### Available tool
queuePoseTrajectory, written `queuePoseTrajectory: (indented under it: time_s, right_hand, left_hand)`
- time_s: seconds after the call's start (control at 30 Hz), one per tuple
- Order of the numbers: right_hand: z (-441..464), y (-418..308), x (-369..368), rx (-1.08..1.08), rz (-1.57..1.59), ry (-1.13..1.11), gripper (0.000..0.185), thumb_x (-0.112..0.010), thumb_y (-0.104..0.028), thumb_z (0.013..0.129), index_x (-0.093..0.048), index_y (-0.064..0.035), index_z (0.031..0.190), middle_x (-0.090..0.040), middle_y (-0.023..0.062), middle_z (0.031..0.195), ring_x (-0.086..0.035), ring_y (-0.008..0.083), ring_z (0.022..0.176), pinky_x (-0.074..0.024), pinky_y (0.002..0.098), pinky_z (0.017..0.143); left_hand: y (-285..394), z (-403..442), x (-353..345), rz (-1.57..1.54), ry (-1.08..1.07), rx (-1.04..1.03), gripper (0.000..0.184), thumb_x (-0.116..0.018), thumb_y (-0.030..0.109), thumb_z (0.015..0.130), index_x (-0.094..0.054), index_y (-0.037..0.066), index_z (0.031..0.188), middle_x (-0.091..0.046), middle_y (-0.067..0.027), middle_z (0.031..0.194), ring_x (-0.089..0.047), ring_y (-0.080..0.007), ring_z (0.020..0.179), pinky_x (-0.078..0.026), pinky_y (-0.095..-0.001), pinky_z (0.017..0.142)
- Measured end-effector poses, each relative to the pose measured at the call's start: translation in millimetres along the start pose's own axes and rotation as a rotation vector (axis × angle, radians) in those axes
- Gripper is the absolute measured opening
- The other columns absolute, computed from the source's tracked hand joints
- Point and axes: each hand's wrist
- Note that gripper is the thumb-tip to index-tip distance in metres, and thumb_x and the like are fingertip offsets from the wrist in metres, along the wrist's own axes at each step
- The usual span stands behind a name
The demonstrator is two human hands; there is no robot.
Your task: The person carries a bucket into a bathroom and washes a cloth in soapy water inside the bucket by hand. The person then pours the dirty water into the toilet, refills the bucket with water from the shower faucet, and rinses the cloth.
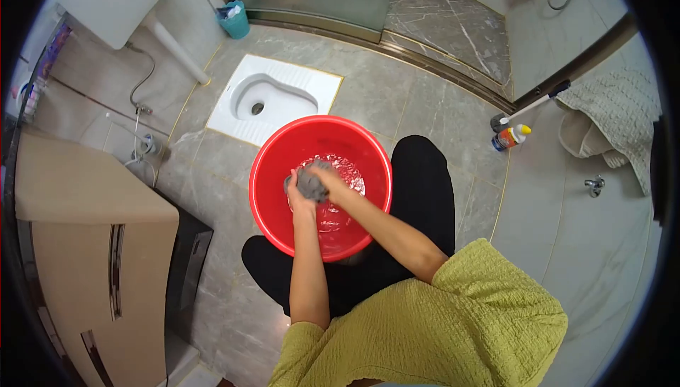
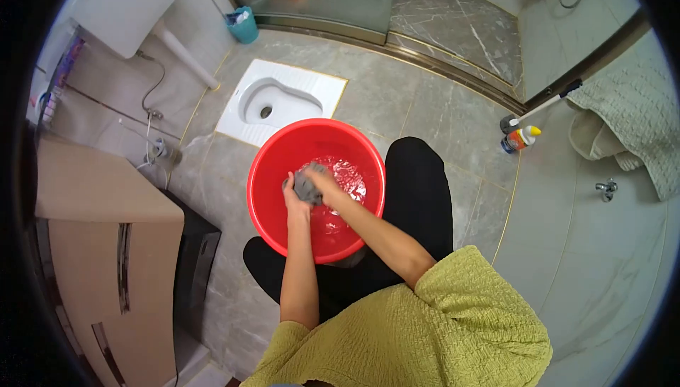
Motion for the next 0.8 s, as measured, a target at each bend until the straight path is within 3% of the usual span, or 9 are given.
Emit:
queuePoseTrajectory:
  time_s: [0.03, 0.07, 0.13, 0.23, 0.3, 0.4, 0.53, 0.63, 0.8]
  right_hand:
    - [-16, 1, -8, 0.156, -0.336, 0.025, 0.023, -0.059, -0.023, 0.072, -0.06, -0.0051, 0.085, -0.063, 0.01, 0.094, -0.061, 0.025, 0.08, -0.0477, 0.0395, 0.074]
    - [-33, 0, -16, 0.316, -0.672, 0.068, 0.02, -0.061, -0.021, 0.069, -0.06, -0.0045, 0.081, -0.063, 0.0115, 0.093, -0.061, 0.0266, 0.078, -0.0477, 0.04, 0.072]
    - [-57, 4, -33, 0.881, -1.082, 0.247, 0.021, -0.061, -0.025, 0.064, -0.059, -0.0052, 0.073, -0.06, 0.0138, 0.083, -0.058, 0.0335, 0.077, -0.0458, 0.045, 0.07]
    - [-17, -23, -25, 0.649, -0.833, 0.404, 0.023, -0.06, -0.023, 0.065, -0.058, -0.0025, 0.076, -0.055, 0.0167, 0.077, -0.054, 0.0336, 0.078, -0.0436, 0.0413, 0.073]
    - [8, -24, -14, 0.762, -0.882, 0.478, 0.024, -0.06, -0.024, 0.066, -0.055, -0.0031, 0.077, -0.051, 0.0168, 0.079, -0.051, 0.0334, 0.079, -0.0422, 0.0424, 0.072]
    - [-4, -16, -16, 0.804, -0.959, 0.295, 0.029, -0.061, -0.026, 0.063, -0.05, -0.0033, 0.077, -0.047, 0.0167, 0.083, -0.047, 0.0338, 0.081, -0.0404, 0.0424, 0.071]
    - [-53, -12, -28, 0.731, -1.06, 0.103, 0.028, -0.06, -0.027, 0.061, -0.057, -0.0054, 0.078, -0.05, 0.0146, 0.082, -0.048, 0.0327, 0.083, -0.0425, 0.0418, 0.071]
    - [-15, -39, -9, 0.587, -0.968, 0.334, 0.028, -0.058, -0.028, 0.064, -0.059, -0.0055, 0.08, -0.051, 0.0144, 0.08, -0.049, 0.0323, 0.079, -0.0426, 0.042, 0.07]
    - [-31, -25, -13, 1.133, -1.133, 0.246, 0.02, -0.059, -0.027, 0.065, -0.06, -0.0071, 0.068, -0.053, 0.0108, 0.069, -0.052, 0.0298, 0.073, -0.0424, 0.0418, 0.064]
  left_hand:
    - [4, 1, 0, 0.067, 0.033, 0.065, 0.032, -0.058, 0.035, 0.081, -0.057, 0.01, 0.102, -0.059, -0.0096, 0.102, -0.057, -0.0262, 0.094, -0.046, -0.0429, 0.082]
    - [-5, 39, 44, 0.186, -0.325, -0.114, 0.03, -0.056, 0.032, 0.083, -0.055, 0.009, 0.102, -0.059, -0.011, 0.099, -0.057, -0.0253, 0.093, -0.046, -0.0434, 0.083]
    - [-18, 43, 48, -0.034, -0.384, 0.124, 0.028, -0.051, 0.025, 0.085, -0.052, 0.007, 0.106, -0.057, -0.0117, 0.102, -0.056, -0.0243, 0.096, -0.046, -0.0418, 0.084]
    - [-17, -12, -7, -0.003, -0.216, 0.147, 0.029, -0.048, 0.024, 0.087, -0.05, 0.006, 0.11, -0.055, -0.0112, 0.107, -0.055, -0.0244, 0.099, -0.045, -0.0422, 0.087]
    - [-14, -33, -22, 0.023, -0.017, 0.141, 0.03, -0.046, 0.022, 0.088, -0.049, 0.005, 0.113, -0.054, -0.0098, 0.112, -0.053, -0.0244, 0.103, -0.042, -0.0445, 0.09]
    - [-7, -22, -14, 0.007, -0.409, 0.085, 0.035, -0.045, 0.022, 0.087, -0.045, 0.007, 0.119, -0.052, -0.009, 0.117, -0.05, -0.0256, 0.107, -0.038, -0.0485, 0.093]
    - [-8, -37, -42, 0.019, -0.268, 0.139, 0.039, -0.044, 0.022, 0.087, -0.041, 0.009, 0.123, -0.048, -0.0098, 0.122, -0.046, -0.0271, 0.112, -0.036, -0.0522, 0.093]
    - [-20, -56, -19, 0.099, -0.338, 0.133, 0.044, -0.041, 0.028, 0.088, -0.034, 0.012, 0.129, -0.038, -0.0106, 0.131, -0.037, -0.0295, 0.12, -0.03, -0.0594, 0.093]
    - [7, -71, -42, -0.212, -0.345, 0.241, 0.051, -0.027, 0.045, 0.091, -0.038, 0.01, 0.126, -0.04, -0.0132, 0.13, -0.038, -0.0316, 0.119, -0.029, -0.0551, 0.096]
Point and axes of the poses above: each hand's wrist, its own z-axis towards the middle knuckle, its own x-axis out of the back of the hand, y = z × x
